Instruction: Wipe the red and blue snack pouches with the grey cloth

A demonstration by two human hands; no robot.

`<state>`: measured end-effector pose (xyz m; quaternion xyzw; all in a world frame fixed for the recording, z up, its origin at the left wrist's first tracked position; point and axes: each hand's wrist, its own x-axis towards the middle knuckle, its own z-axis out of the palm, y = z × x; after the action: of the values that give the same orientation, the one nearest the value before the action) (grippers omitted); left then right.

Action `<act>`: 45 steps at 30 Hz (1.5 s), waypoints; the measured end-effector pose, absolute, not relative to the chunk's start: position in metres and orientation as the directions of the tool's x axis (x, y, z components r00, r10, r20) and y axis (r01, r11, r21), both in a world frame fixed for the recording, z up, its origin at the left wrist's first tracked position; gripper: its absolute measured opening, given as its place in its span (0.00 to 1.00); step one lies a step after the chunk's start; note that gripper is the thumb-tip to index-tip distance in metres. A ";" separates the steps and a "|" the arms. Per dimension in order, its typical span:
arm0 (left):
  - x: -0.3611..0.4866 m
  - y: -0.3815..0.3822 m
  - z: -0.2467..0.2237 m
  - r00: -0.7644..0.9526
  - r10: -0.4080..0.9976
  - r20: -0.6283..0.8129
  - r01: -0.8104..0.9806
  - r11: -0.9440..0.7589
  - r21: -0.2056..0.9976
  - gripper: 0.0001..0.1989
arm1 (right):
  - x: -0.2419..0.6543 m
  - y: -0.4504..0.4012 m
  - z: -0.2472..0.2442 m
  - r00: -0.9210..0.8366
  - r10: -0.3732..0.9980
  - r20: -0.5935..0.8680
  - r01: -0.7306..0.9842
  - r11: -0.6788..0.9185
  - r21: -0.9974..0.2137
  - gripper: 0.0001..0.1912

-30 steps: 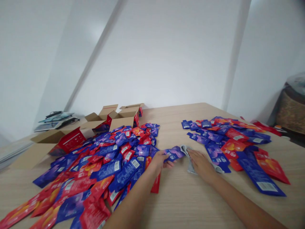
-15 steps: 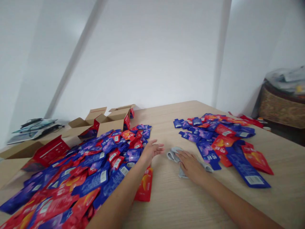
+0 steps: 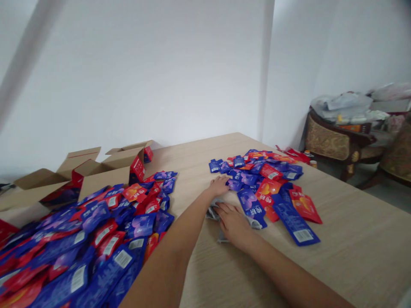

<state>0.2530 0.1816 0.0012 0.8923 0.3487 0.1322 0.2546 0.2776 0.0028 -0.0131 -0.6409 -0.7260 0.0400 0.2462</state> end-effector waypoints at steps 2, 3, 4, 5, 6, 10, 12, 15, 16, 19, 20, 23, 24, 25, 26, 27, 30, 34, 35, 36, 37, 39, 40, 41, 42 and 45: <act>0.250 0.181 -0.001 0.725 0.687 0.049 0.586 -0.652 0.482 0.24 | 0.288 0.006 -0.014 0.017 0.954 0.300 0.933 0.093 -0.348 0.25; 0.246 0.180 -0.002 0.724 0.687 0.051 0.598 -0.663 0.450 0.23 | 0.293 0.007 -0.015 0.050 0.954 0.295 0.941 0.055 -0.335 0.25; 0.240 0.179 -0.002 0.721 0.691 0.056 0.611 -0.672 0.419 0.22 | 0.297 0.008 -0.016 0.077 0.954 0.290 0.946 0.021 -0.323 0.25; 0.233 0.177 -0.002 0.713 0.699 0.062 0.627 -0.674 0.390 0.21 | 0.300 0.009 -0.017 0.096 0.954 0.283 0.950 -0.003 -0.312 0.25; 0.225 0.174 -0.002 0.699 0.712 0.069 0.647 -0.671 0.362 0.20 | 0.303 0.009 -0.018 0.110 0.954 0.278 0.953 -0.022 -0.302 0.25; 0.190 0.155 0.001 0.617 0.780 0.100 0.734 -0.617 0.282 0.16 | 0.306 0.011 -0.023 0.166 0.941 0.295 0.961 -0.087 -0.264 0.25; 0.170 0.140 0.005 0.586 0.802 0.118 0.759 -0.594 0.267 0.13 | 0.309 0.013 -0.026 0.199 0.924 0.327 0.958 -0.114 -0.262 0.25; 0.139 0.112 0.011 0.554 0.817 0.156 0.775 -0.576 0.260 0.12 | 0.317 0.018 -0.028 0.255 0.889 0.381 0.933 -0.123 -0.338 0.23; 0.129 0.102 0.012 0.536 0.825 0.177 0.772 -0.564 0.293 0.12 | 0.319 0.020 -0.028 0.283 0.873 0.398 0.912 -0.117 -0.392 0.23; 0.104 0.074 0.008 0.441 0.893 0.091 0.664 -0.393 0.637 0.13 | 0.317 0.021 -0.025 0.356 0.792 0.497 0.827 -0.019 -0.562 0.21; 0.099 0.066 0.004 0.422 0.907 -0.007 0.586 -0.266 0.765 0.13 | 0.312 0.019 -0.023 0.356 0.759 0.545 0.804 0.048 -0.592 0.21; 0.088 0.049 -0.007 0.439 0.860 -0.260 0.393 0.077 0.916 0.08 | 0.279 0.004 -0.019 0.176 0.742 0.647 0.773 0.303 -0.558 0.22; 0.085 0.045 -0.010 0.454 0.846 -0.279 0.342 0.124 0.931 0.07 | 0.265 -0.002 -0.018 0.049 0.765 0.642 0.764 0.386 -0.517 0.23; 0.084 0.042 -0.011 0.468 0.840 -0.275 0.291 0.148 0.945 0.07 | 0.252 -0.009 -0.018 -0.098 0.788 0.608 0.752 0.459 -0.473 0.24; 0.082 0.040 -0.012 0.483 0.836 -0.260 0.240 0.159 0.958 0.08 | 0.240 -0.014 -0.018 -0.238 0.798 0.554 0.743 0.517 -0.425 0.24; 0.081 0.039 -0.012 0.500 0.831 -0.244 0.197 0.165 0.966 0.09 | 0.231 -0.017 -0.018 -0.335 0.804 0.492 0.740 0.548 -0.390 0.24; 0.077 0.039 -0.009 0.536 0.814 -0.226 0.153 0.170 0.973 0.10 | 0.229 -0.015 -0.020 -0.399 0.855 0.331 0.801 0.501 -0.329 0.27; 0.073 0.043 -0.007 0.557 0.799 -0.227 0.127 0.189 0.974 0.11 | 0.268 0.006 -0.024 -0.136 0.957 0.254 0.946 0.202 -0.254 0.28; 0.072 0.044 -0.006 0.546 0.809 -0.216 0.126 0.175 0.976 0.10 | 0.278 0.011 -0.025 -0.086 0.962 0.259 0.960 0.150 -0.237 0.29; 0.070 0.045 -0.005 0.532 0.824 -0.197 0.139 0.145 0.980 0.09 | 0.285 0.014 -0.027 -0.054 0.961 0.272 0.966 0.119 -0.229 0.29; 0.069 0.046 -0.004 0.514 0.841 -0.172 0.169 0.098 0.981 0.08 | 0.291 0.016 -0.029 -0.035 0.956 0.292 0.966 0.107 -0.236 0.28; 0.065 0.049 0.000 0.481 0.873 -0.080 0.266 -0.058 0.962 0.10 | 0.297 0.017 -0.033 -0.001 0.935 0.354 0.949 0.113 -0.294 0.27; 0.063 0.050 0.001 0.470 0.882 -0.012 0.319 -0.157 0.935 0.13 | 0.299 0.018 -0.035 0.025 0.919 0.393 0.932 0.121 -0.341 0.26; 0.062 0.050 0.002 0.464 0.884 0.059 0.367 -0.252 0.896 0.16 | 0.301 0.018 -0.037 0.063 0.901 0.430 0.910 0.125 -0.396 0.25; 0.060 0.050 0.002 0.459 0.881 0.118 0.407 -0.327 0.853 0.19 | 0.303 0.019 -0.038 0.108 0.882 0.458 0.882 0.127 -0.453 0.24; 0.059 0.049 0.000 0.425 0.894 0.143 0.505 -0.366 0.782 0.27 | 0.309 0.021 -0.039 0.255 0.843 0.473 0.781 0.109 -0.615 0.21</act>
<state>0.0586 0.0494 -0.0004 0.7742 0.4518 0.2889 0.3363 0.3091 0.0209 -0.0386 -0.6667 -0.6092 0.0361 0.4280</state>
